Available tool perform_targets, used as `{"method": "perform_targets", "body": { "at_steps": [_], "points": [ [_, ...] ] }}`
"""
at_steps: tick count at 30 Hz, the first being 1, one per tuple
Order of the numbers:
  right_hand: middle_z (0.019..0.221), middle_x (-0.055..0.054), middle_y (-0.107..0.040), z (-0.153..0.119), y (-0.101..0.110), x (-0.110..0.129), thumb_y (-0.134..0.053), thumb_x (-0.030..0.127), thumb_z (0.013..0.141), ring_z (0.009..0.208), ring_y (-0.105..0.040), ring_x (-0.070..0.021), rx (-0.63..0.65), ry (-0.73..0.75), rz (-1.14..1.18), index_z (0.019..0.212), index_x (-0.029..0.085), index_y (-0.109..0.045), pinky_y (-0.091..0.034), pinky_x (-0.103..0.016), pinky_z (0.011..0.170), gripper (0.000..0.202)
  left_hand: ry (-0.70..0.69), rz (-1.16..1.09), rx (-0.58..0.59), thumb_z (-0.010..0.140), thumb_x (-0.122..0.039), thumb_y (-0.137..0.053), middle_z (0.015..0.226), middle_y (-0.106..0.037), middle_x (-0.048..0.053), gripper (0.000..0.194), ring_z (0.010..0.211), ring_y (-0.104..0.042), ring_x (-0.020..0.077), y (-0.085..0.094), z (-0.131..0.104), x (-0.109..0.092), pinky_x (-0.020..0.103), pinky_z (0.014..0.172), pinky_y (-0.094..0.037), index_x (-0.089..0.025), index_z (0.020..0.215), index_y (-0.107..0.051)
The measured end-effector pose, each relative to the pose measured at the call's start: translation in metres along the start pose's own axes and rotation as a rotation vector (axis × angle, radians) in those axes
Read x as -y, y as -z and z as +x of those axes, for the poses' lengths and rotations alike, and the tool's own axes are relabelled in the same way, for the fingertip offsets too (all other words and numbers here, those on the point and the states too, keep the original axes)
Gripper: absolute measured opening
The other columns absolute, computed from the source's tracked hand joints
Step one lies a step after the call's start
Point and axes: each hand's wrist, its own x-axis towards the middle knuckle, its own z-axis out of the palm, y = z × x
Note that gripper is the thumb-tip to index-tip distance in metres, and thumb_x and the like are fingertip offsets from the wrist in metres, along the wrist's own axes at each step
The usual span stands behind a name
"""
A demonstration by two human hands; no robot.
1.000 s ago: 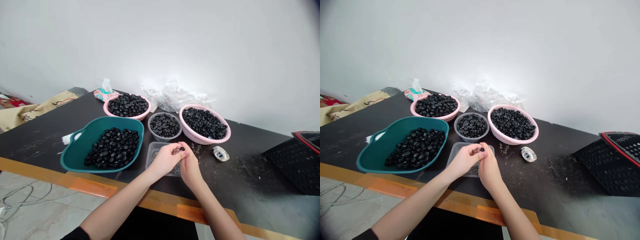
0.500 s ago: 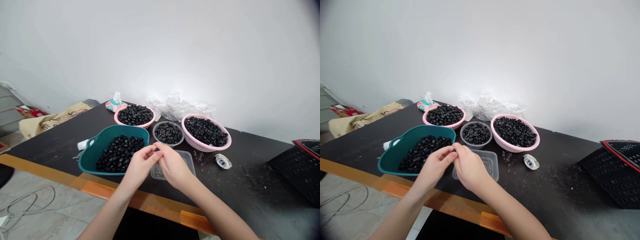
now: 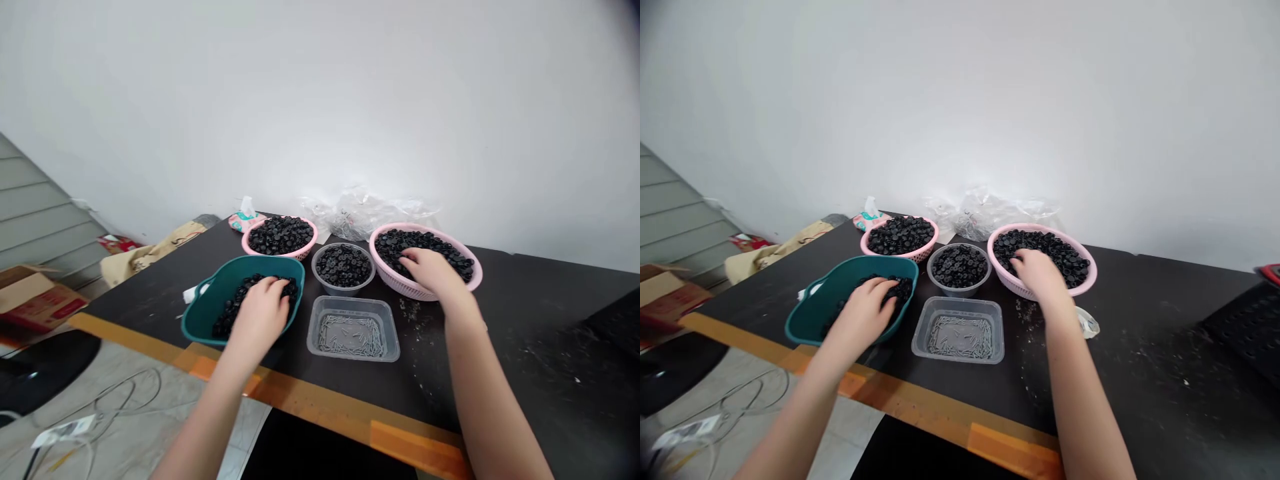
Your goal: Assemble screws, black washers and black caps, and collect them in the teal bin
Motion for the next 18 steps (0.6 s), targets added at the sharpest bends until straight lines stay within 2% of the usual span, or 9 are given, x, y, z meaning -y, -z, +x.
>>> {"method": "perform_targets", "body": {
  "at_steps": [2, 4, 6, 8, 13, 18],
  "points": [
    [0.132, -0.012, -0.068, 0.013, 0.003, -0.029, -0.063, 0.034, 0.102, 0.121, -0.067, -0.0267, 0.029, -0.126, -0.073, 0.125, 0.016, -0.068, -0.053, -0.053, 0.106, 0.03, -0.121, 0.052, 0.046, 0.101, -0.034, -0.063, 0.143, -0.058, 0.013, 0.035, 0.128, -0.059, 0.0285, -0.016, 0.005, -0.036, 0.053, 0.107, -0.052, -0.019, 0.133, -0.062],
    [0.13, -0.011, -0.068, 0.021, 0.002, -0.048, -0.065, 0.032, 0.101, 0.115, -0.068, -0.0249, 0.072, -0.19, -0.123, 0.123, 0.017, -0.068, -0.057, -0.049, 0.101, 0.027, -0.236, 0.089, 0.146, 0.101, -0.034, -0.064, 0.14, -0.06, 0.012, 0.037, 0.123, -0.063, 0.0271, -0.035, 0.015, -0.073, 0.051, 0.104, -0.055, -0.019, 0.134, -0.061],
    [0.126, -0.01, -0.069, 0.025, -0.001, -0.057, -0.065, 0.031, 0.101, 0.11, -0.069, -0.0231, 0.099, -0.22, -0.154, 0.122, 0.017, -0.068, -0.06, -0.044, 0.095, 0.026, -0.295, 0.133, 0.258, 0.1, -0.035, -0.065, 0.133, -0.064, 0.011, 0.035, 0.117, -0.065, 0.026, -0.051, 0.029, -0.102, 0.049, 0.099, -0.057, -0.016, 0.13, -0.063],
    [0.122, -0.01, -0.07, 0.027, -0.003, -0.062, -0.065, 0.031, 0.101, 0.104, -0.07, -0.0215, 0.098, -0.238, -0.17, 0.119, 0.017, -0.069, -0.061, -0.041, 0.091, 0.024, -0.3, 0.188, 0.34, 0.099, -0.035, -0.066, 0.13, -0.065, 0.011, 0.035, 0.115, -0.066, 0.0255, -0.06, 0.043, -0.121, 0.048, 0.097, -0.058, -0.016, 0.128, -0.064],
    [0.114, -0.008, -0.072, 0.029, -0.007, -0.067, -0.066, 0.032, 0.1, 0.098, -0.071, -0.0198, 0.025, -0.237, -0.151, 0.112, 0.016, -0.07, -0.061, -0.04, 0.088, 0.021, -0.295, 0.292, 0.462, 0.099, -0.036, -0.066, 0.132, -0.064, 0.012, 0.037, 0.115, -0.066, 0.0258, -0.055, 0.067, -0.138, 0.048, 0.097, -0.058, -0.015, 0.13, -0.063],
    [0.115, -0.007, -0.072, 0.03, -0.006, -0.066, -0.068, 0.032, 0.098, 0.103, -0.07, -0.0215, -0.112, -0.196, -0.084, 0.109, 0.015, -0.07, -0.059, -0.043, 0.092, 0.02, -0.284, 0.33, 0.543, 0.099, -0.037, -0.066, 0.129, -0.065, 0.012, 0.037, 0.111, -0.067, 0.0246, -0.048, 0.083, -0.146, 0.046, 0.094, -0.06, -0.015, 0.129, -0.063]
  ]
}}
